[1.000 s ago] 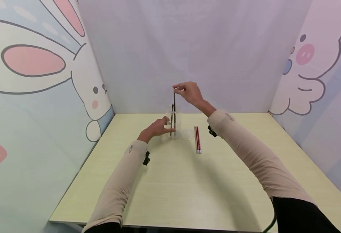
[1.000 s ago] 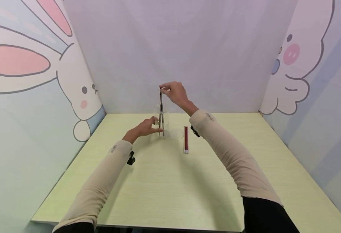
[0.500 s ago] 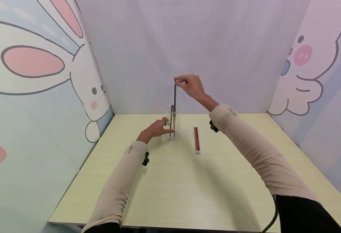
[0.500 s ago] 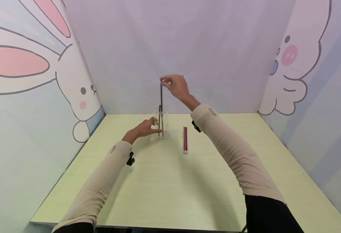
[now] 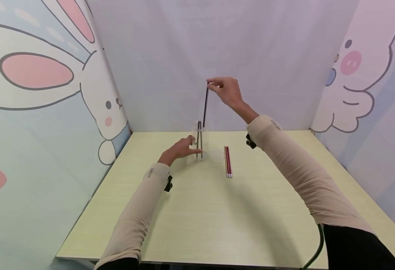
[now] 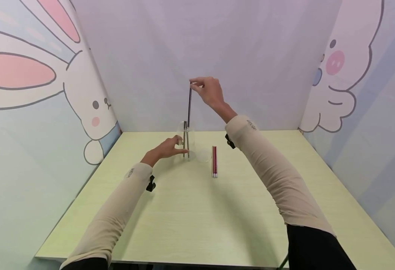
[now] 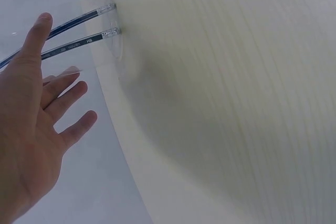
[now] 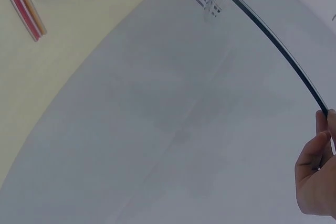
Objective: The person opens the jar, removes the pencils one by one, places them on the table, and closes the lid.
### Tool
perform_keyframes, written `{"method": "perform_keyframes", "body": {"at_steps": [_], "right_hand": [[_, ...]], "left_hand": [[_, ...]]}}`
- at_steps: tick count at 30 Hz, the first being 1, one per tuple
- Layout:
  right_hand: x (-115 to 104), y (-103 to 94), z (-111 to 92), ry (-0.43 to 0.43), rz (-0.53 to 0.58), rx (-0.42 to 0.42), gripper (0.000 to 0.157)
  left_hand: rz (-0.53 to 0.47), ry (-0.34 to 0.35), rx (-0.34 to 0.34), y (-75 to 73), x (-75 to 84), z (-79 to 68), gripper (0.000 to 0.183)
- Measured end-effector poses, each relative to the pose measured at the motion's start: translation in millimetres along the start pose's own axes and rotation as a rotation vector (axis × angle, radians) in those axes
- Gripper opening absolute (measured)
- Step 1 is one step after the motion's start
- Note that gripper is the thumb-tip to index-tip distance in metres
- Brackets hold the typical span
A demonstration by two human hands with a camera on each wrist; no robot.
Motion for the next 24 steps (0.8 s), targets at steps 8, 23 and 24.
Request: {"method": "perform_keyframes", "body": {"at_steps": [8, 23, 24], "right_hand": [[8, -8.5, 0, 0.050, 0.023, 0.042, 0.029], [17, -26.9, 5, 0.088, 0.035, 0.117, 0.028], [18, -27.3, 4, 0.092, 0.036, 0.113, 0.028]], "left_hand": [[-0.008, 0.006, -0.001, -1.2, 3.2, -2.7, 0.081], [0.006, 0.000, -0.005, -2.3, -2.3, -3.2, 0.080], [0.006, -0.002, -0.006, -2.2, -2.8, -3.3, 0.080]]}}
Point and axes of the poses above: each hand's wrist, its own z-axis towards the middle knuckle, its own y-axis out of the palm, x = y × z, the point moved 2 cm from there along z, towards the middle knuckle, and after that the axes turned 4 degrees about x, right-handed, at the moved point
